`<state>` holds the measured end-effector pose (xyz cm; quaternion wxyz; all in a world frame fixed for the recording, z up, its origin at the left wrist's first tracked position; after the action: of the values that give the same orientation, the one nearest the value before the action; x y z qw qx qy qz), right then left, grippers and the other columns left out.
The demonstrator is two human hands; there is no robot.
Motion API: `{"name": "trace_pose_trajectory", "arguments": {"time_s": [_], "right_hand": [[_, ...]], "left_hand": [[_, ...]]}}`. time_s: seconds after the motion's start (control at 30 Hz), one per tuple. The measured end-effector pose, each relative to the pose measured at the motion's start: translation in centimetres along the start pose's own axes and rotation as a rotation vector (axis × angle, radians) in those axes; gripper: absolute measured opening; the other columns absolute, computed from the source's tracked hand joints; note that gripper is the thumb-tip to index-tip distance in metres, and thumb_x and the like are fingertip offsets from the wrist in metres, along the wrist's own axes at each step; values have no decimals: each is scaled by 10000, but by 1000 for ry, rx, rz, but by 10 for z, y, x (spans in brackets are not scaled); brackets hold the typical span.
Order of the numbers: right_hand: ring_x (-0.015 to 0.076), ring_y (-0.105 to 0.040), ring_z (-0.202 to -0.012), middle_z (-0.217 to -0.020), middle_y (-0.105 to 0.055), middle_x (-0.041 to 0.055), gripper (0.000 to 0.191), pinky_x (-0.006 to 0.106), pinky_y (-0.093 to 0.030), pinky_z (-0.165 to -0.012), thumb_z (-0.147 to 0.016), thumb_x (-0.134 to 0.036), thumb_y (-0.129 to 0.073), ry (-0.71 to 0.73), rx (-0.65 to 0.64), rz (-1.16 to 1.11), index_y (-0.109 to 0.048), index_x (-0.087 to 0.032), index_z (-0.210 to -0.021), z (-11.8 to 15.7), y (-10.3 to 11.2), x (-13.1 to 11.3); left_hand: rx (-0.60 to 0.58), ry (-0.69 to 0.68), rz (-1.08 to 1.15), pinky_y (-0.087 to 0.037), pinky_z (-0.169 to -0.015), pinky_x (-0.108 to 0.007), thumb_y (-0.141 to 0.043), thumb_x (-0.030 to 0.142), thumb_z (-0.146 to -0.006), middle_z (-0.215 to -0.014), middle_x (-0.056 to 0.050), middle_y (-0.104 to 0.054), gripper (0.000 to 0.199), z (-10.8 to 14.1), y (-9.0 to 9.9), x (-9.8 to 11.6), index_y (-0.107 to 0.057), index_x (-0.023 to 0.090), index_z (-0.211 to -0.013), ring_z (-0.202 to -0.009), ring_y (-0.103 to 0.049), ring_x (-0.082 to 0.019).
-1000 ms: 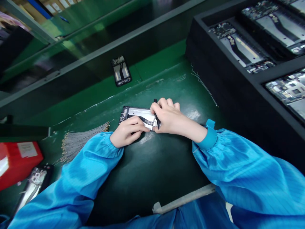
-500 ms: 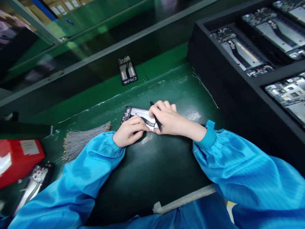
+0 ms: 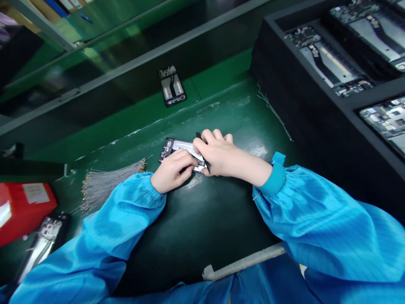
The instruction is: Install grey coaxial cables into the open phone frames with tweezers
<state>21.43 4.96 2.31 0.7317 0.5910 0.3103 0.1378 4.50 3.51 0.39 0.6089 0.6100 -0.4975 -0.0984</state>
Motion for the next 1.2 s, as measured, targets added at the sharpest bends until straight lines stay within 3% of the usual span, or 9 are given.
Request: {"name": "trace_pose_trajectory", "arguments": {"time_s": [0.47, 0.53, 0.63, 0.7, 0.77, 0.9, 1.07, 1.13, 1.2], "right_hand": [[258, -376, -905, -992, -419, 70, 344, 358, -289, -696, -609, -300, -580, -99, 20, -160, -419, -223, -903, 3, -2, -3], [246, -394, -897, -967, -440, 62, 303, 364, -299, -716, -648, -310, -565, -80, 90, -240, -422, -220, -900, 4, -5, 3], [200, -437, -852, -892, -464, 48, 179, 336, -331, -725, -728, -257, -502, -41, 285, -410, -421, -203, -877, 4, -7, 13], [175, -452, -811, -851, -454, 42, 133, 304, -356, -704, -739, -201, -479, -23, 438, -487, -420, -193, -859, 2, -8, 19], [164, -458, -780, -831, -443, 37, 128, 289, -374, -682, -738, -173, -476, -31, 549, -531, -423, -191, -853, 0, -9, 23], [154, -469, -737, -800, -452, 23, 144, 290, -391, -676, -736, -167, -492, -77, 637, -596, -423, -195, -860, -4, -12, 24], [155, -478, -756, -816, -446, 30, 144, 291, -400, -696, -729, -161, -500, -62, 655, -596, -426, -195, -848, -8, -18, 22], [156, -480, -763, -819, -445, 32, 144, 289, -402, -700, -728, -158, -503, -57, 645, -596, -430, -193, -847, -9, -19, 21], [157, -479, -764, -821, -443, 33, 145, 288, -401, -704, -729, -156, -503, -50, 635, -594, -431, -189, -850, -9, -20, 20]], "left_hand": [[-40, -69, 57, -417, -730, -286, -413, 103, -741, -752, -29, -531, 167, 3, 5, 0, -563, 173, -755, -753, -473, -152], [-29, -50, -3, -398, -830, -336, -468, 158, -732, -904, -61, -544, 160, 3, 5, 0, -561, 168, -862, -900, -479, -189], [-74, -3, -123, -273, -975, -441, -558, 284, -708, -1230, -148, -427, 476, 1, 7, 1, -460, 126, -1146, -1184, -324, -292], [-158, 29, -195, -215, -989, -470, -572, 354, -720, -1319, -163, -351, 642, -4, 11, 1, -345, 132, -1277, -1234, -263, -318], [-247, 50, -250, -217, -955, -475, -567, 411, -736, -1299, -149, -388, 697, -9, 19, -1, -284, 181, -1329, -1188, -329, -314], [-238, 157, -393, -230, -904, -483, -601, 481, -691, -1226, -135, -466, 747, -19, 53, -33, -309, 210, -1324, -1101, -406, -316], [16, 672, -574, -290, -885, -536, -558, 496, -720, -1237, -168, -459, 686, -34, 98, -103, -352, 198, -1303, -1131, -391, -364], [134, 828, -586, -299, -888, -564, -514, 509, -755, -1293, -195, -384, 669, -47, 96, -118, -331, 202, -1321, -1176, -345, -388], [147, 761, -555, -297, -917, -564, -532, 490, -762, -1373, -167, -265, 634, -66, 78, -118, -334, 260, -1319, -1239, -266, -385]]}}
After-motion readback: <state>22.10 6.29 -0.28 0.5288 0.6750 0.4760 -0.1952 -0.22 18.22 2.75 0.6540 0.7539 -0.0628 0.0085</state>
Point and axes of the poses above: each hand's wrist, its own z-axis away from the middle knuckle, its own y-axis out of the back of the hand, x = y × z, the point moved 1 cm from there along -z, towards the middle knuckle
